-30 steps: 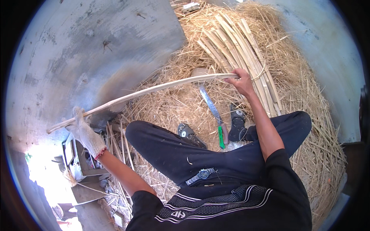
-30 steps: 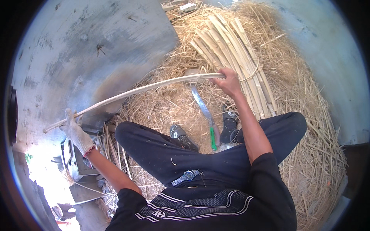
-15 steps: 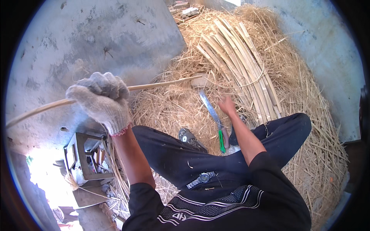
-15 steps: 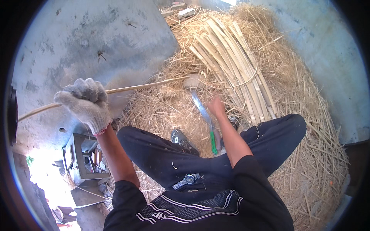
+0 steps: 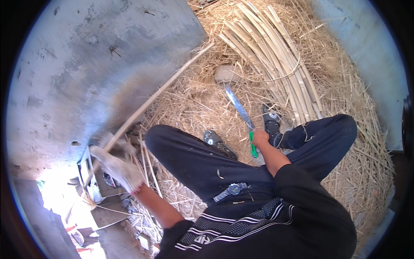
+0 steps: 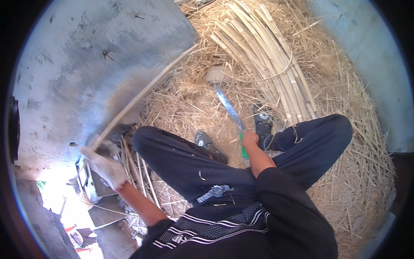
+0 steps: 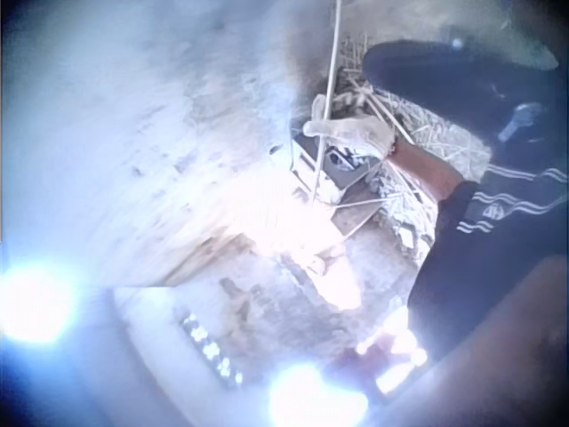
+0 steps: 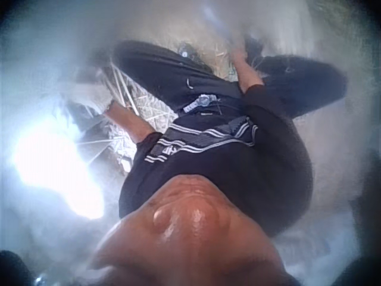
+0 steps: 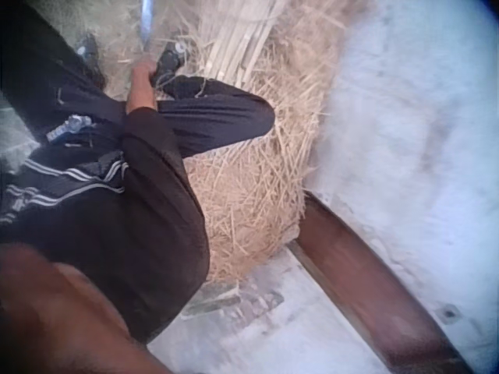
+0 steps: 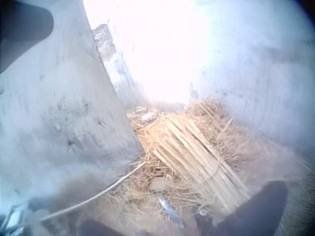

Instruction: The person sits cross-legged on a bed of straw and uses a green-handled knife to shave the outer layer off a bamboo stick. They hold the stick with a gloved left hand and repeatedly scrape the blade along its length to smooth the surface. The person switches to a larger machete to split the bamboo stick lengthwise into thinner strips.

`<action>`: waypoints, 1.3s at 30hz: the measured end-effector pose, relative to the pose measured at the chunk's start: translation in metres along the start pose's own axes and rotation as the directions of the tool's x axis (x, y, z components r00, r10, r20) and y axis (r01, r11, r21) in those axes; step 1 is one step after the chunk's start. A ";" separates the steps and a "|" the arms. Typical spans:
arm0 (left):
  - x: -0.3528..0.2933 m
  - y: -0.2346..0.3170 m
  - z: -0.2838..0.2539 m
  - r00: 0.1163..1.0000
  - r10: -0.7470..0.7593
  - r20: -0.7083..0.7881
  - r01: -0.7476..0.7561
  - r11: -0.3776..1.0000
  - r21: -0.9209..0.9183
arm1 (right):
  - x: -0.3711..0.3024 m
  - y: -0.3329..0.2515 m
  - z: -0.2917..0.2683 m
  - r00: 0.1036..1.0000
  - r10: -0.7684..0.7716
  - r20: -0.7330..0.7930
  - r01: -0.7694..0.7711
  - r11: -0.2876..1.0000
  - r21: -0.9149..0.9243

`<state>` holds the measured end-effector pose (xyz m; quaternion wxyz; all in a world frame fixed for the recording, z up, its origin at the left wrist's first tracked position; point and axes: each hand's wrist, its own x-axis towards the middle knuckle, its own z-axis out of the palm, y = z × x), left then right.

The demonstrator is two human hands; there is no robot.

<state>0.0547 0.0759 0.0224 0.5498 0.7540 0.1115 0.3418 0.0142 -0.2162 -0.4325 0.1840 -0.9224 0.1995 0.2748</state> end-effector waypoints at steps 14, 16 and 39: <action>-0.077 -0.079 -0.055 0.863 -0.480 0.157 0.420 0.511 -0.750 | 0.023 -0.010 -0.071 0.936 -0.075 0.344 -0.158 0.785 0.600; -0.084 -0.075 -0.052 0.861 -0.492 0.132 0.400 0.494 -0.772 | -0.019 -0.041 -0.159 0.963 -0.266 -0.041 0.269 0.953 0.136; -0.076 0.048 -0.089 0.759 0.189 0.623 -0.372 0.911 0.176 | -0.304 -0.202 -0.251 0.597 -0.687 -0.413 0.079 -0.462 0.883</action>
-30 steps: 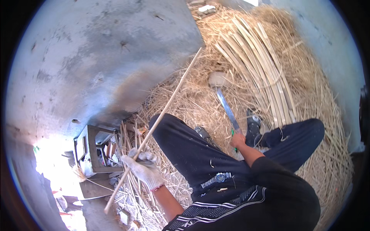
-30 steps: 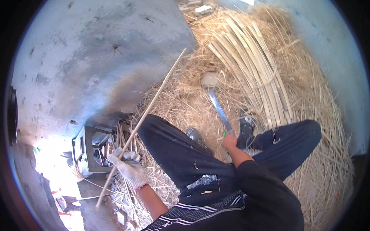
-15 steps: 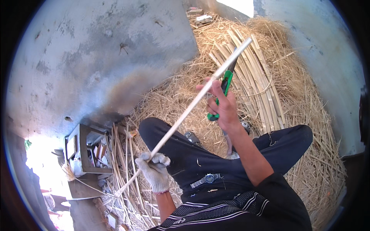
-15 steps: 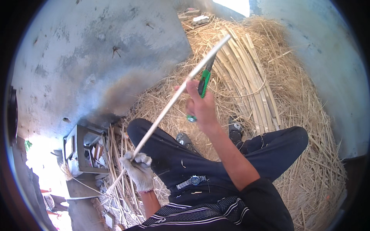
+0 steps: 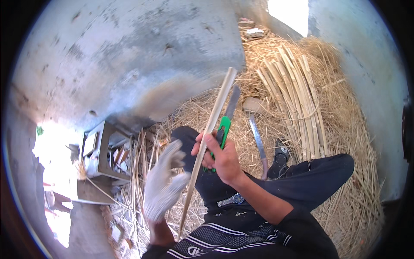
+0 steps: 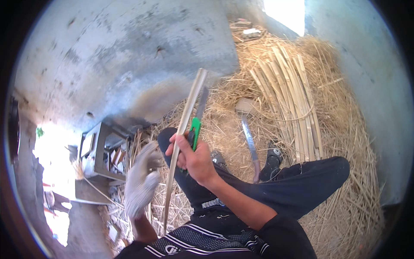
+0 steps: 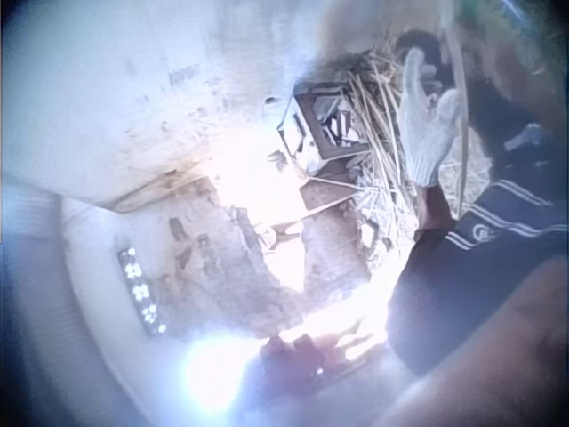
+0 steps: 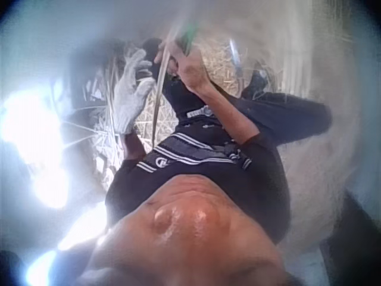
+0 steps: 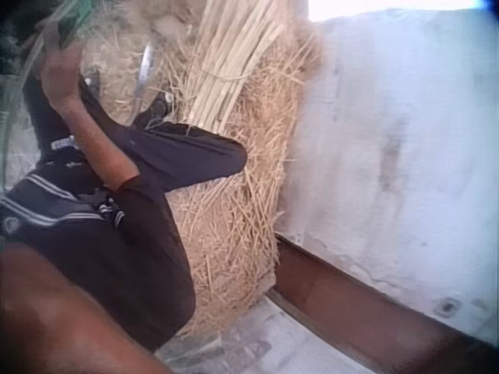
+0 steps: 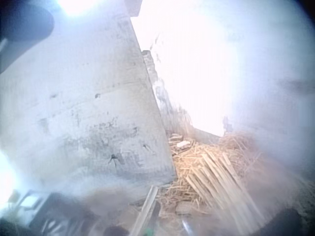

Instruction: The person sits cross-legged on a bed of straw and uses a green-handled knife to shave the outer layer off a bamboo stick. They hold the stick with a gloved left hand and repeatedly scrape the blade along its length to smooth the surface. The person switches to a larger machete to split the bamboo stick lengthwise into thinner strips.

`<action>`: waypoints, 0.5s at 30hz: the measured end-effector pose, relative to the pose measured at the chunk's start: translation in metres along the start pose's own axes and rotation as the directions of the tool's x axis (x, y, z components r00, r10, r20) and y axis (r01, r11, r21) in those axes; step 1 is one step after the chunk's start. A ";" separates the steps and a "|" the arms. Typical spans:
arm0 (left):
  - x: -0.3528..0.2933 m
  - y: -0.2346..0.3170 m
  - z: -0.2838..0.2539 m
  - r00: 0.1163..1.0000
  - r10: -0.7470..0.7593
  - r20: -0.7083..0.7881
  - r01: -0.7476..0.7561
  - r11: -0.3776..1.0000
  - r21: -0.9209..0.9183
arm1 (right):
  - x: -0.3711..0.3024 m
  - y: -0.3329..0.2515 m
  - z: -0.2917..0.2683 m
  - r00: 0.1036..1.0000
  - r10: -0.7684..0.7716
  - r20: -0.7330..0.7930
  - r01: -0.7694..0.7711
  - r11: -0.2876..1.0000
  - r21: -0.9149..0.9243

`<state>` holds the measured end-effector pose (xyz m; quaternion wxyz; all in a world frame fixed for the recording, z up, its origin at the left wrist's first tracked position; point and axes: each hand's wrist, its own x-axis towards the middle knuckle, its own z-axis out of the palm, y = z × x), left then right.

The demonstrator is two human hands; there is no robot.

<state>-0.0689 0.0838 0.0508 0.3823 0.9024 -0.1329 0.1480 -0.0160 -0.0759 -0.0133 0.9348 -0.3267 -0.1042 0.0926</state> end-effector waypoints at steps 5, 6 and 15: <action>0.020 0.016 0.030 0.864 -0.328 0.382 0.429 0.877 -0.217 | -0.025 -0.019 0.002 0.998 0.054 0.037 -0.039 0.947 -0.320; 0.017 0.021 0.036 0.843 -0.369 0.391 0.490 0.826 -0.277 | -0.030 -0.024 -0.002 0.994 -0.108 0.015 0.102 0.876 -0.472; 0.006 0.039 0.056 0.756 -0.371 0.538 0.654 0.414 -0.633 | -0.047 -0.078 -0.062 0.900 -0.282 0.332 0.382 0.148 -0.912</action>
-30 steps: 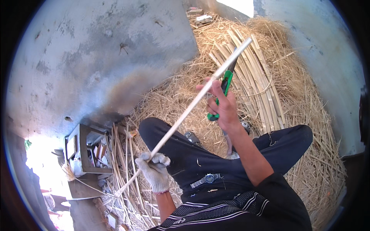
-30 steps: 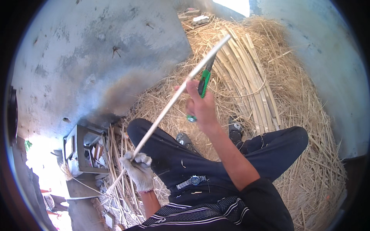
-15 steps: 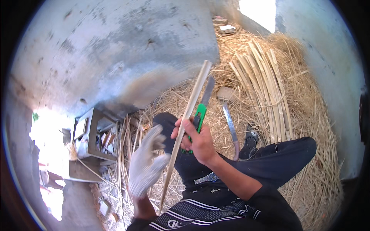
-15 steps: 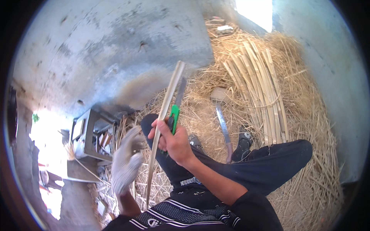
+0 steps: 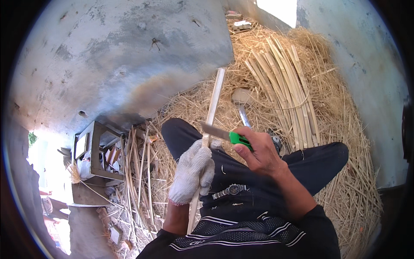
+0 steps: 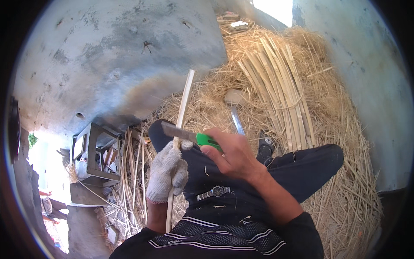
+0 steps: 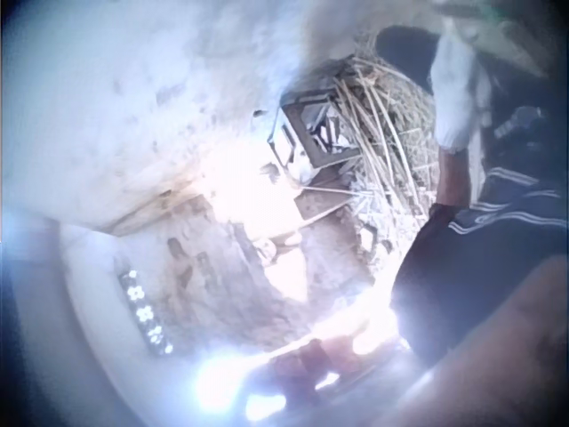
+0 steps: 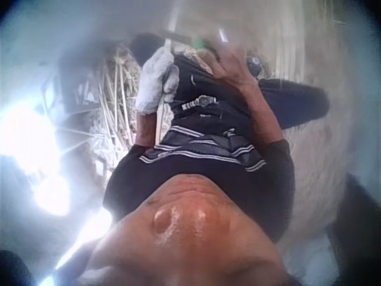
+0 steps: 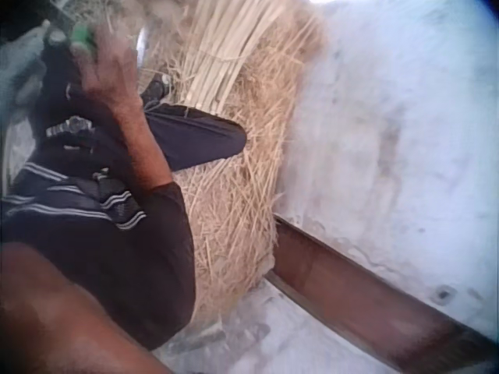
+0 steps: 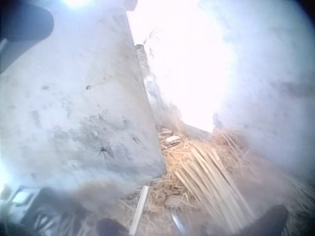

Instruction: The person sits cross-legged on a bed of straw and uses a green-handled knife to shave the outer layer off a bamboo stick. They hold the stick with a gloved left hand and repeatedly scrape the blade along its length to smooth the surface. The person switches to a larger machete to split the bamboo stick lengthwise into thinner strips.

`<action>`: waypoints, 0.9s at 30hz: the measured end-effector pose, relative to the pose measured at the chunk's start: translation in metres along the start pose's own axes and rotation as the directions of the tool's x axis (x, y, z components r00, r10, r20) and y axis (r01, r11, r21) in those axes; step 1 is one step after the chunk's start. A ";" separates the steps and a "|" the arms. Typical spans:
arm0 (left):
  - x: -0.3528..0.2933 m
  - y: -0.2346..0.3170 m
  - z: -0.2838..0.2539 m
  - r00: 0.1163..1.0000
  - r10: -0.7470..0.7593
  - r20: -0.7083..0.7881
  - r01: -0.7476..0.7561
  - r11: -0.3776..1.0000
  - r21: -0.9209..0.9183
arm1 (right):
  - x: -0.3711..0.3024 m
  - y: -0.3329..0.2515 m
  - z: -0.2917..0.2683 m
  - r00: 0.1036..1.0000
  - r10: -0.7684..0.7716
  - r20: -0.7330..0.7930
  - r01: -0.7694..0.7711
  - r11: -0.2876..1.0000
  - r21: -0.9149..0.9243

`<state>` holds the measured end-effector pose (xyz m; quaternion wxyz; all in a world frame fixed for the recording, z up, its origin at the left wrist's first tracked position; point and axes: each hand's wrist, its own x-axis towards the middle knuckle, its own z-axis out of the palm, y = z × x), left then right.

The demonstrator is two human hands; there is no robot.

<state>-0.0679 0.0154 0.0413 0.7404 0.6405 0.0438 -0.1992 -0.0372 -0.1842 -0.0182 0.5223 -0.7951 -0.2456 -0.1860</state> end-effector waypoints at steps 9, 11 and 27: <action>0.000 -0.023 0.005 0.999 -0.036 0.028 0.040 0.984 -0.173 | 0.004 0.028 0.006 0.979 -0.170 0.112 0.197 0.926 -0.322; 0.001 -0.026 0.008 0.997 -0.063 0.034 0.069 0.972 -0.227 | 0.007 0.039 0.006 0.967 -0.237 0.096 0.256 0.891 -0.376; 0.013 -0.052 -0.007 0.940 -0.296 0.169 0.338 0.871 -0.356 | -0.011 0.142 -0.103 0.788 0.218 -0.576 -0.455 0.837 -0.304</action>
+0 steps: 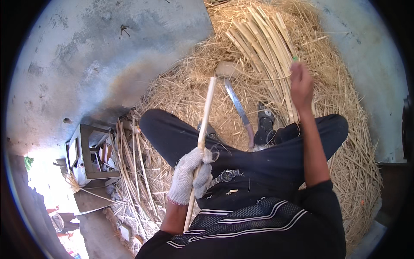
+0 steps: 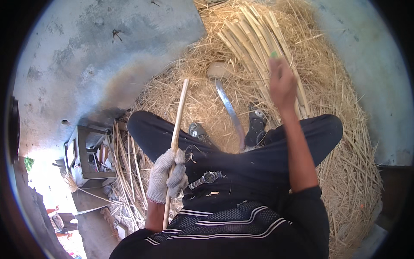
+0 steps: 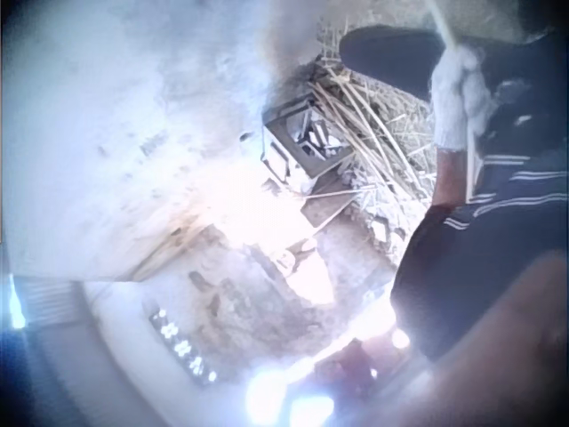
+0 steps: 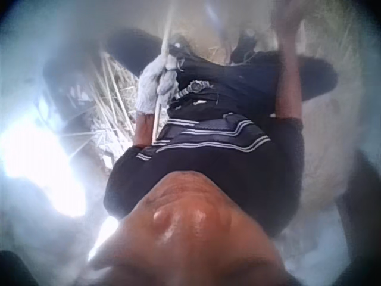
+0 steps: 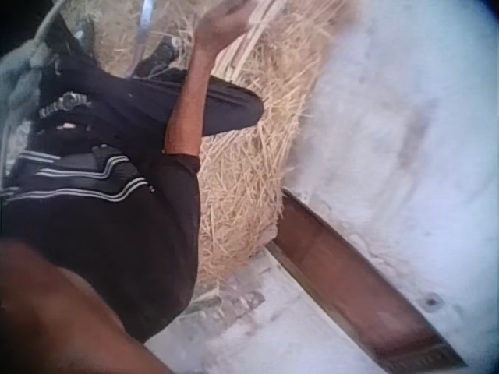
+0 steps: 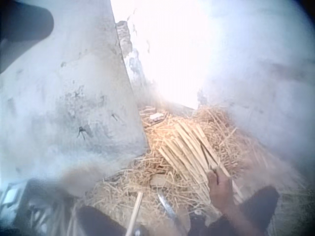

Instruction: The person sits cross-legged on a bed of straw and uses a green-handled knife to shave the outer layer off a bamboo stick. They hold the stick with a gloved left hand and repeatedly scrape the blade along its length to smooth the surface. The person switches to a larger machete to split the bamboo stick lengthwise into thinner strips.

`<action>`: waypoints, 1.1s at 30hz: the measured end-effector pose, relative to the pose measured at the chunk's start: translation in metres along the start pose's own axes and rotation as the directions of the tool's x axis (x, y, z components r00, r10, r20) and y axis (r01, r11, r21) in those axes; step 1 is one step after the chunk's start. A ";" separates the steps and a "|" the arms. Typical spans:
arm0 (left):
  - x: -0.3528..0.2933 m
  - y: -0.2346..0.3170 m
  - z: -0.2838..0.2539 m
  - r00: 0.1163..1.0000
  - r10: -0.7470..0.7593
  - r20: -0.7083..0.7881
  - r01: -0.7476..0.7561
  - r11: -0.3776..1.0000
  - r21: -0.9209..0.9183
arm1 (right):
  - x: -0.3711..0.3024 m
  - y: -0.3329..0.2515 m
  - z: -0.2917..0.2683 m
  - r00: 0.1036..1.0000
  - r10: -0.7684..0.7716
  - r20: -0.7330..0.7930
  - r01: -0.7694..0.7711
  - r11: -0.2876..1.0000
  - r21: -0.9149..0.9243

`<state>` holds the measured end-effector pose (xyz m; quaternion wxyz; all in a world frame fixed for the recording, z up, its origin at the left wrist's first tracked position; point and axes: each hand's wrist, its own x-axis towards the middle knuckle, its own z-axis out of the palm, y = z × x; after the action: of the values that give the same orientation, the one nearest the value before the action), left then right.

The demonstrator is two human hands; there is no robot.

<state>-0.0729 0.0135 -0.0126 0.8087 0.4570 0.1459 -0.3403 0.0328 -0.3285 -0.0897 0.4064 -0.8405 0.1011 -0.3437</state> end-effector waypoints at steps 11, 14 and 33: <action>0.016 -0.003 0.021 0.981 -0.086 0.173 0.109 0.986 -0.128 | -0.097 -0.096 0.011 0.728 -0.456 0.512 0.380 0.890 0.253; 0.017 -0.009 0.024 0.956 -0.135 0.262 0.202 0.947 -0.249 | -0.093 -0.089 0.017 0.742 -0.495 0.452 0.491 0.860 0.137; 0.021 -0.017 0.000 0.915 -0.173 0.363 0.300 0.896 -0.328 | -0.102 -0.096 0.017 0.663 -0.531 0.529 0.477 0.843 0.248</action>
<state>-0.0691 -0.0016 -0.0347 0.8459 0.2094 0.1284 -0.4735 -0.0425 -0.2101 -0.0758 0.3428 -0.8798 -0.2790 -0.1748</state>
